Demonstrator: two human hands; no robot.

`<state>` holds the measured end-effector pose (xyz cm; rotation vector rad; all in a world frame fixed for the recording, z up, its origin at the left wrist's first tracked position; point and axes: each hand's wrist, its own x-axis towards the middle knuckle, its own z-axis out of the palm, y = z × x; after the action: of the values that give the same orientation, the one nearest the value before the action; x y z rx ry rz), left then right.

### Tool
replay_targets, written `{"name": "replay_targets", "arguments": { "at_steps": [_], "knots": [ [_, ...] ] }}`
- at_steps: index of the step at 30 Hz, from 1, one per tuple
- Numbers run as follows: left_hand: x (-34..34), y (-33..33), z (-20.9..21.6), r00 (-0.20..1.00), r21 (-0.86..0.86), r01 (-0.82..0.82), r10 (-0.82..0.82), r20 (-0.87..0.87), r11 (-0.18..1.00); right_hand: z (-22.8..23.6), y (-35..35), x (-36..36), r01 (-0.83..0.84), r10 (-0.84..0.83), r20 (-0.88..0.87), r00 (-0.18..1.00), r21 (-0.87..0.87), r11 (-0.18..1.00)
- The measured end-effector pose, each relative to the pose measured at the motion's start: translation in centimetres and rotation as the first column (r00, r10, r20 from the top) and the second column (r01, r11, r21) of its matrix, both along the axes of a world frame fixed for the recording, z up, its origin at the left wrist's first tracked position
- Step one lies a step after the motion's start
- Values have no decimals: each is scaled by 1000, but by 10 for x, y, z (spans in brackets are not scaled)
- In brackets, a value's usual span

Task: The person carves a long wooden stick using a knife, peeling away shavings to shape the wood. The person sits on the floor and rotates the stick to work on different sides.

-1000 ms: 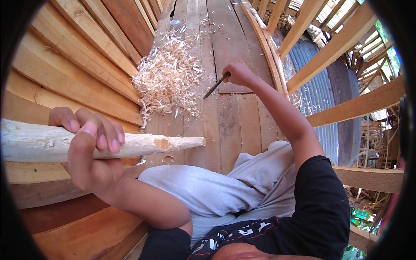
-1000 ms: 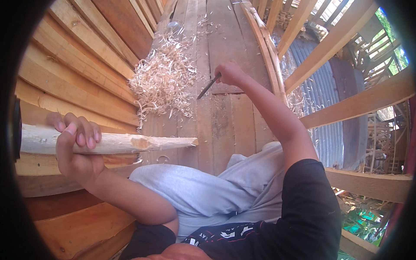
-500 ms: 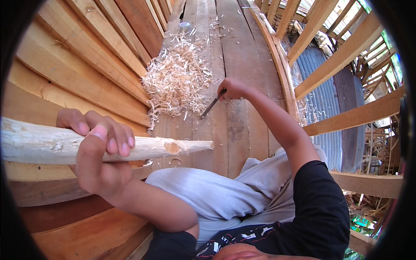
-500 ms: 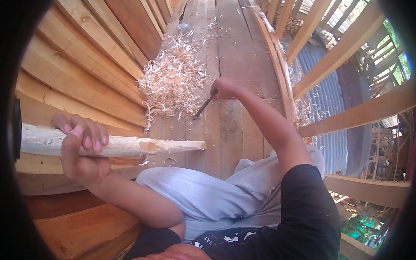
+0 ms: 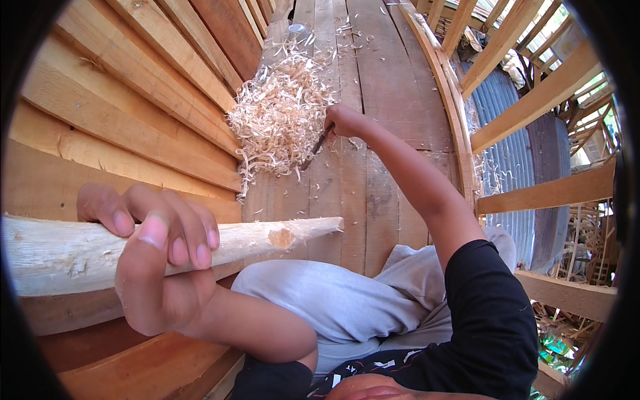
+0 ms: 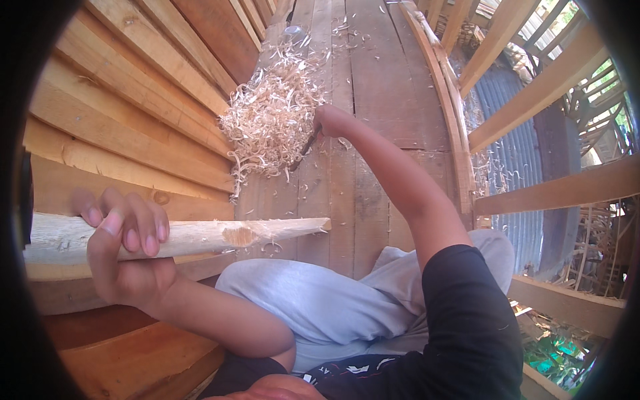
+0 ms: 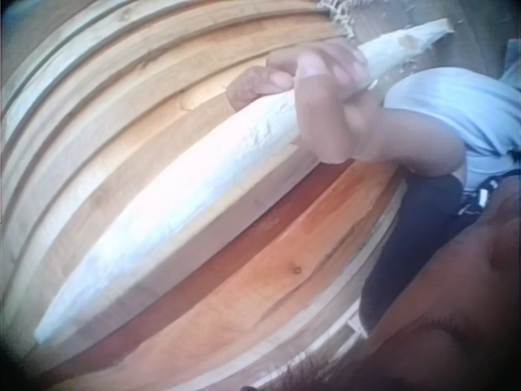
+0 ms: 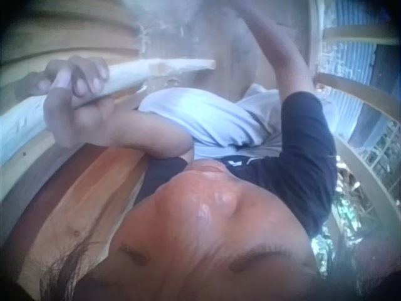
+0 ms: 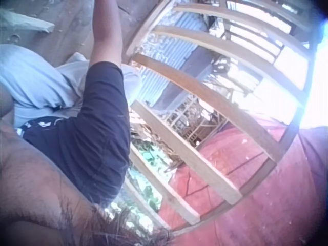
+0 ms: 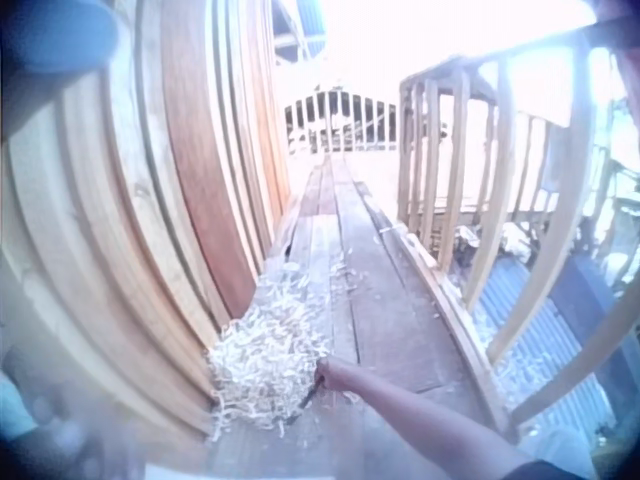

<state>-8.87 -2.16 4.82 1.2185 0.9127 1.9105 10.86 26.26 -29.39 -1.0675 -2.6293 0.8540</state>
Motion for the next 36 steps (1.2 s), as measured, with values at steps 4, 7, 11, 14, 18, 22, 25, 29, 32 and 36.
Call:
{"name": "replay_targets", "arguments": {
  "at_steps": [4, 7, 11, 14, 18, 22, 25, 29, 32, 36],
  "knots": [
    [0, 3, -3, 1000, 7, 26, -26, -4, 1000, 9, 8, -7, -49, 38, 64, 997, 192, 980],
    [-6, -1, -3, 1000, 11, 24, -24, -17, 1000, 55, 0, -21, -51, 60, 289, 955, -38, 998],
    [-10, -3, -2, 999, -4, 43, -43, -14, 999, 96, -11, -12, -94, 117, 380, 918, -81, 992],
    [-12, -4, -1, 1000, -16, 29, -29, 0, 999, 128, -23, -8, -29, 54, 422, 905, -66, 997],
    [-9, -3, -1, 1000, -37, 11, -10, 26, 999, 139, -35, 7, -44, 49, 293, 955, -22, 999],
    [-6, -3, -1, 998, -42, -15, 17, 66, 999, 122, -46, 10, -75, 42, 150, 988, 216, 974],
    [-6, -3, 0, 998, -41, -7, 10, 69, 999, 117, -56, 9, 9, 7, -149, 989, 107, 994],
    [-6, -3, 0, 998, -34, -9, 11, 56, 999, 118, -63, 11, 59, -55, -113, 992, 34, 998],
    [-6, -3, 0, 998, -35, -21, 23, 58, 999, 113, -68, 20, -14, 13, -21, 1000, -5, 1000],
    [-9, -4, -1, 998, -37, -35, 37, 57, 999, 97, -84, 23, -142, 176, 134, 975, -233, 962]
  ]
}}
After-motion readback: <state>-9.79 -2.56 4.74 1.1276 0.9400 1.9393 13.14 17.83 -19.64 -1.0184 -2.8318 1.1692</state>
